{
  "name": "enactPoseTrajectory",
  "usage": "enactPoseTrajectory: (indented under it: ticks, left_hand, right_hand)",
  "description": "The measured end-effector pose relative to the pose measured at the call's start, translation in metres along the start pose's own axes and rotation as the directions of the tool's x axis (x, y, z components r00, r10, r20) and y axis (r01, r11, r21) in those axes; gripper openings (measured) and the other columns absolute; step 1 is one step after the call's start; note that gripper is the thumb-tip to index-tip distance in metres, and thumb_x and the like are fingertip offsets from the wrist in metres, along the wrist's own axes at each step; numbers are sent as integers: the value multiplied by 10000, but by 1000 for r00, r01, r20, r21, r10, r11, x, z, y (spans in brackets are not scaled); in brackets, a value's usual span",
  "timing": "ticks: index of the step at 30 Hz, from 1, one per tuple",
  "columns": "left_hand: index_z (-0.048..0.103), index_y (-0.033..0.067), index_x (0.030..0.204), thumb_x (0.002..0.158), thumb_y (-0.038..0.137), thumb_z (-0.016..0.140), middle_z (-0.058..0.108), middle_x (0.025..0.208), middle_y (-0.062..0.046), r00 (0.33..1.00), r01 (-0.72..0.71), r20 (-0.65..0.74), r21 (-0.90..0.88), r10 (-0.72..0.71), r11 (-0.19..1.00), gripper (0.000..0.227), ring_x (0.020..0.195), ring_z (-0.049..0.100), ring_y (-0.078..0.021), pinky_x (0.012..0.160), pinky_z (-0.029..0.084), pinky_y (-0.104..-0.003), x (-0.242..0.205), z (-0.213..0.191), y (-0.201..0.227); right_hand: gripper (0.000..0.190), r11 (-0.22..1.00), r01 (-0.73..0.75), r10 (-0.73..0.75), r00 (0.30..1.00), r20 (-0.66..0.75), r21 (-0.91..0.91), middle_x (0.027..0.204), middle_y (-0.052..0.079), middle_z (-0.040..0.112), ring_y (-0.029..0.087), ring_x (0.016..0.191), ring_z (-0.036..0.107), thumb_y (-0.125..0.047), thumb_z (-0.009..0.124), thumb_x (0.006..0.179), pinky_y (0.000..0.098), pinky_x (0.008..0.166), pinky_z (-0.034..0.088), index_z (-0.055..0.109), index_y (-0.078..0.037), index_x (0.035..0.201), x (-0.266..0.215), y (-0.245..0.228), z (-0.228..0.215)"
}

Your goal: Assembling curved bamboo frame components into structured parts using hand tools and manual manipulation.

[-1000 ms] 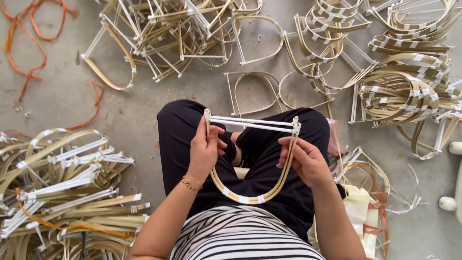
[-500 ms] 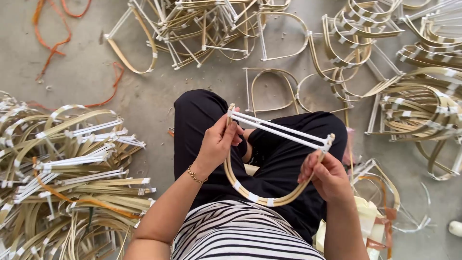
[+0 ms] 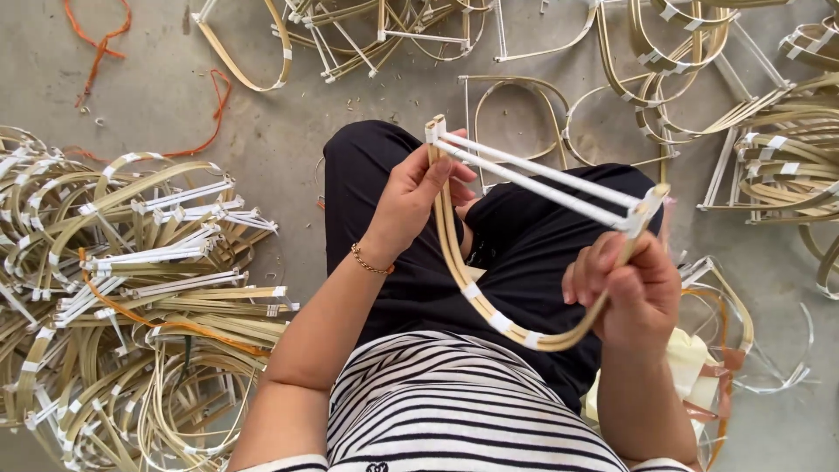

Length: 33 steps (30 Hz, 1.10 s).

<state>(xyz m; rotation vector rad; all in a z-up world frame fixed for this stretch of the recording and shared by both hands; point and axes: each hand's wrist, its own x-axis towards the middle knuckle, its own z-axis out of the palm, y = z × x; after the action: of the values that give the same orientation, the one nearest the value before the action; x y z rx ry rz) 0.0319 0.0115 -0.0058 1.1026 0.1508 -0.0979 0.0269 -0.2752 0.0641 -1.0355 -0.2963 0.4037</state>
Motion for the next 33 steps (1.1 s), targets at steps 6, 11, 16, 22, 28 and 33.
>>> enactPoseTrajectory:
  ticks: [6,11,16,22,28,33]
  left_hand:
    - [520,24,1498,1128,192,522,697,1037,-42,997,-39,77,213,23,976,406,899,704,-108,855,588,-252,-20,20,6]
    - [516,29,1499,1126,129,531,717,1052,-57,972,-234,84,455,221,859,387,923,729,-120,865,613,-262,-36,37,33]
    - [502,32,1496,1112,69,567,736,1058,-77,936,-339,121,568,332,750,391,916,748,-129,859,627,-267,-48,47,42]
    - [496,-16,1490,991,-52,652,687,992,-140,889,-434,272,756,367,490,524,800,670,-245,777,575,-320,-60,61,62]
    - [478,22,1487,977,-39,673,702,1164,-148,820,-559,403,716,407,418,549,917,699,-254,834,588,-337,-60,60,60]
    - [457,132,1490,1093,483,467,567,1383,-74,709,-705,504,489,493,514,530,1163,621,-338,1010,518,-425,-24,33,63]
  right_hand:
    - [456,938,341,-347,911,-224,-65,696,4,432,97,479,396,-536,496,1134,275,522,398,476,-102,995,13,24,-38]
    - [556,892,407,-448,856,-260,-198,663,16,391,124,463,366,-655,418,1096,297,515,377,444,-108,996,10,34,-60]
    - [562,850,438,-515,807,-289,-293,641,21,380,133,454,370,-667,408,1078,302,499,383,436,-110,1000,12,40,-70]
    - [604,830,323,-523,734,-433,-455,951,132,550,204,746,526,-638,399,1117,365,713,470,462,-60,1280,10,63,-100]
    - [390,844,345,-463,854,-236,-410,1024,87,611,182,896,623,-330,642,1096,326,843,565,517,-34,1316,18,27,-58]
    - [199,981,-72,-14,899,-437,-180,1209,159,660,311,1142,721,-138,576,1124,423,952,632,549,-23,1285,12,36,-61]
